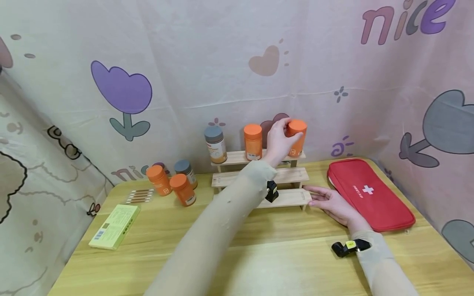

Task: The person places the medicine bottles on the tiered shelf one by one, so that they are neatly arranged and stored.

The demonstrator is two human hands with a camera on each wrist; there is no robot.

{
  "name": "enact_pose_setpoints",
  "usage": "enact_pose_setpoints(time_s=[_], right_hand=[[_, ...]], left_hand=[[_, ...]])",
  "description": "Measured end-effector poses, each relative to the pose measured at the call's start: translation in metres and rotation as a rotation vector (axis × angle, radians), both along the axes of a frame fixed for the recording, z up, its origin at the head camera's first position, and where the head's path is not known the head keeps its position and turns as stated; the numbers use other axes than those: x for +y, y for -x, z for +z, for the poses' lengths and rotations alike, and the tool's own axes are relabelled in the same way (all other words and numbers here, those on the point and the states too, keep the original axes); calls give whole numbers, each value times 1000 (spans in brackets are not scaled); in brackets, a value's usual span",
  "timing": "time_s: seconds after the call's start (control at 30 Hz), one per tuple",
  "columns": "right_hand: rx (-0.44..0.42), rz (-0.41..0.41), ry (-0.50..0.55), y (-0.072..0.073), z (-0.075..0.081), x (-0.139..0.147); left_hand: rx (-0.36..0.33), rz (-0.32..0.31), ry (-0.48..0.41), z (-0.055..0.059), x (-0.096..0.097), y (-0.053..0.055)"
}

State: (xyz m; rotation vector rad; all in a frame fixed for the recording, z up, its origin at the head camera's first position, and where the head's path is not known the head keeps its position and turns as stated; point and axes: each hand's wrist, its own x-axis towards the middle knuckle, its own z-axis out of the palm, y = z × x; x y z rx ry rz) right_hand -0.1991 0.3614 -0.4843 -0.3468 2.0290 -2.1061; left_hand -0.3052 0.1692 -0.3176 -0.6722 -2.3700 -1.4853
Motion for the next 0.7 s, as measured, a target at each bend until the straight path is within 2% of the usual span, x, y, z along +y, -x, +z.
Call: enact_pose_setpoints(time_s=[0.13,0.3,0.4,0.5,0.6,0.7], right_hand=[[4,-3,-9,0,-1,1],[8,8,-6,1,-1,-2],[7,10,2,2,0,-3],[3,5,-4,1,0,-4],[-1,-4,-12,0,0,-2],[-2,-7,-4,0,-1,-1]], left_hand=[[7,-2,38,-1,-2,1],[17,3,29,0,-9,-3],[50,-34,3,3,-18,-14],[89,-100,-38,2,-33,-31],[142,-167,-92,-2,-52,-48],[209,-193,-121,-8,-75,-60]])
